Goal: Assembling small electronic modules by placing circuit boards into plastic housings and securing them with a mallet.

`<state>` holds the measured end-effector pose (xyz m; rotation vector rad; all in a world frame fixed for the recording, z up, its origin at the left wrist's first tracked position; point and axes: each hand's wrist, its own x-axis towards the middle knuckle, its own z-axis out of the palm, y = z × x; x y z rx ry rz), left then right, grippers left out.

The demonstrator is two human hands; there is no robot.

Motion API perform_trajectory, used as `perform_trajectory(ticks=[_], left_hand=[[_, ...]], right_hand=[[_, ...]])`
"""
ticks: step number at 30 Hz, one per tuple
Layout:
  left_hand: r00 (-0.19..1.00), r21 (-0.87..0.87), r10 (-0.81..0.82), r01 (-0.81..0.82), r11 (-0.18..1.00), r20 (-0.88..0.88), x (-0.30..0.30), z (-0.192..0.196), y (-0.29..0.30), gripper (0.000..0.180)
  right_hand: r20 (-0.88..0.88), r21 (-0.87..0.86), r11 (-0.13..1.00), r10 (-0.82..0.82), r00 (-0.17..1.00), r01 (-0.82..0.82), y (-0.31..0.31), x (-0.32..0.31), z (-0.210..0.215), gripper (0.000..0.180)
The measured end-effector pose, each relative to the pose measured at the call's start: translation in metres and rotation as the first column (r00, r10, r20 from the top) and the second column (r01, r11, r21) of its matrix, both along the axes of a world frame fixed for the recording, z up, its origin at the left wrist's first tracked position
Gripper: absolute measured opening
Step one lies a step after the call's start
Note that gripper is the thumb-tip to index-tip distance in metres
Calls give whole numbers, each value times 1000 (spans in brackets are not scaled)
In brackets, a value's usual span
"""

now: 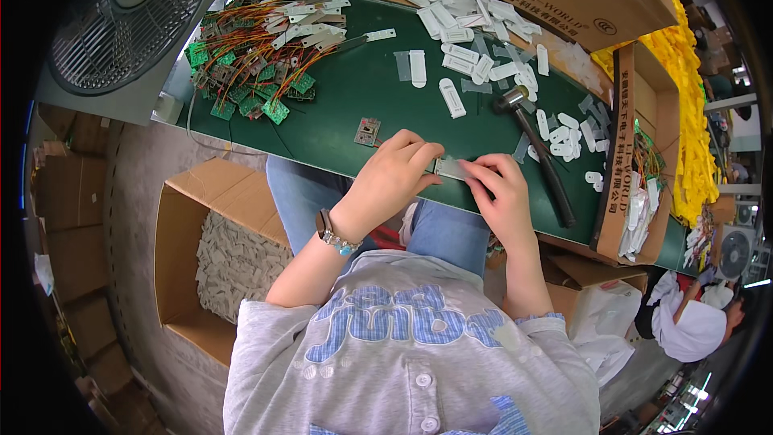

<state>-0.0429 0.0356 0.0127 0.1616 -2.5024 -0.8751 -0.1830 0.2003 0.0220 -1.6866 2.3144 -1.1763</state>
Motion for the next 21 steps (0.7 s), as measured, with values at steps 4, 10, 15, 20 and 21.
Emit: perform_trajectory(ticks=[4, 10, 15, 20, 21], left_hand=[[1000, 9, -3, 3, 1000, 6, 0, 0, 0, 40], [1000, 2, -16, 16, 1000, 11, 1, 2, -1, 42], [999, 8, -29, 29, 1000, 20, 1, 4, -2, 43], [999, 6, -28, 28, 1000, 19, 2, 3, -2, 43], [999, 6, -27, 27, 1000, 23, 2, 3, -2, 43]], right_hand=[[-51, -17, 1000, -6, 999, 5, -4, 1, -7, 28], [-54, -4, 1000, -9, 998, 9, -3, 1, -9, 28], [-56, -5, 1000, -7, 998, 6, -4, 3, -7, 30], [-72, -17, 999, 31, 997, -32, -2, 1, -10, 35], [-83, -12, 999, 34, 996, -35, -2, 2, -8, 36]])
